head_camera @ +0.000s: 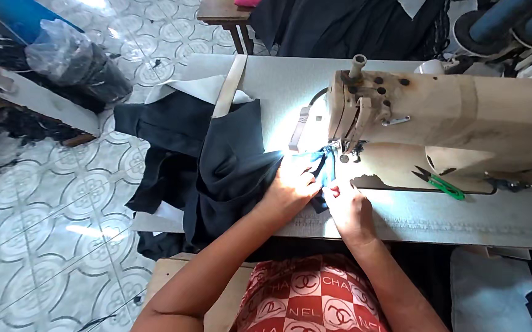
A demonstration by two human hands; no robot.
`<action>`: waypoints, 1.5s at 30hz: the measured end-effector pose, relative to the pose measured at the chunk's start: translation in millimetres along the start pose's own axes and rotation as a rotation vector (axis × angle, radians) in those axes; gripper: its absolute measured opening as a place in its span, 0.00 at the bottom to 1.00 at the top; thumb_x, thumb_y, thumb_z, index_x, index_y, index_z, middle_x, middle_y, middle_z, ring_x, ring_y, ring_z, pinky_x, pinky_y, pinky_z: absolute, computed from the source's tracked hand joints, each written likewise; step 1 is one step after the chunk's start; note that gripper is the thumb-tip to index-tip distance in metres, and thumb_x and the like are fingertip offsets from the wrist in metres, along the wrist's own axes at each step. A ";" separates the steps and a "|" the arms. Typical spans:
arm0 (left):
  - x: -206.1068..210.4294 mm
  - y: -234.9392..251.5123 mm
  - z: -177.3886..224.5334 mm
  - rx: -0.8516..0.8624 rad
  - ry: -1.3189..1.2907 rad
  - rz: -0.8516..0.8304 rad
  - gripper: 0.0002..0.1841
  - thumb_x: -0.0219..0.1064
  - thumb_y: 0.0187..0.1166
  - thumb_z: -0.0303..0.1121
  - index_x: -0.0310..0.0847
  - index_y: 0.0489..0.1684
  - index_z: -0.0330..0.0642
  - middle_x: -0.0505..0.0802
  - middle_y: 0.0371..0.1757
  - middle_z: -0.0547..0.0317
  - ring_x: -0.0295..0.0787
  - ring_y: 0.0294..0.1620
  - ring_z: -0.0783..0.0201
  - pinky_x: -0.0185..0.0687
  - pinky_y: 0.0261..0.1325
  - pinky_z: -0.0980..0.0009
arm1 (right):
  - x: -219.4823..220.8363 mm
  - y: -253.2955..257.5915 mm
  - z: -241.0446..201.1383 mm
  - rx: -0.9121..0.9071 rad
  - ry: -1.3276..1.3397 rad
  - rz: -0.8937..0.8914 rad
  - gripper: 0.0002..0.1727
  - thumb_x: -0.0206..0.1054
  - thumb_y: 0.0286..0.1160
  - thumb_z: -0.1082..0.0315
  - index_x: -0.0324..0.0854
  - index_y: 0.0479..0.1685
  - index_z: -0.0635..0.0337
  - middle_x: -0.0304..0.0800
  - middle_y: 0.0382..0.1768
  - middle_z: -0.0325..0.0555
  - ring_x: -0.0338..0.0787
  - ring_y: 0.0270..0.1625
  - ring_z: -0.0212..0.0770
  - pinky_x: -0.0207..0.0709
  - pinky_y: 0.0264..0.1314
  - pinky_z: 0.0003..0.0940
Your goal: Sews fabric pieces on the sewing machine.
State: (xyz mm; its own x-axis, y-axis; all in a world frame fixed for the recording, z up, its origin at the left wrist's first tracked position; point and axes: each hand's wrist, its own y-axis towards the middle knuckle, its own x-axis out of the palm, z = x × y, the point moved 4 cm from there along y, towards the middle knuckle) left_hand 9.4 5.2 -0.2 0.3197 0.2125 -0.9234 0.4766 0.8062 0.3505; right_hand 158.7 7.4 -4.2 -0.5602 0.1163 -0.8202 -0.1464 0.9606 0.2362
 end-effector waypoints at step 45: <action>4.0 2.7 -13.1 -0.006 -0.208 -0.125 0.16 0.64 0.83 0.29 0.96 0.47 0.65 0.95 0.54 0.58 0.76 0.80 0.44 0.32 0.79 0.15 | -1.2 -0.6 -7.3 -0.139 -0.291 -0.312 0.15 0.64 0.78 0.66 0.91 0.57 0.58 0.92 0.53 0.58 0.92 0.59 0.59 0.87 0.52 0.51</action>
State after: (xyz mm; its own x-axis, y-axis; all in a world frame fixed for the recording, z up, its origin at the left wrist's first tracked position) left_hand 1.2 15.4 -5.0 0.4206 -0.0073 -0.9072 0.5187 0.8224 0.2339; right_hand 153.5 4.9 0.4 -0.2223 -0.0883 -0.9710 -0.3915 0.9202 0.0059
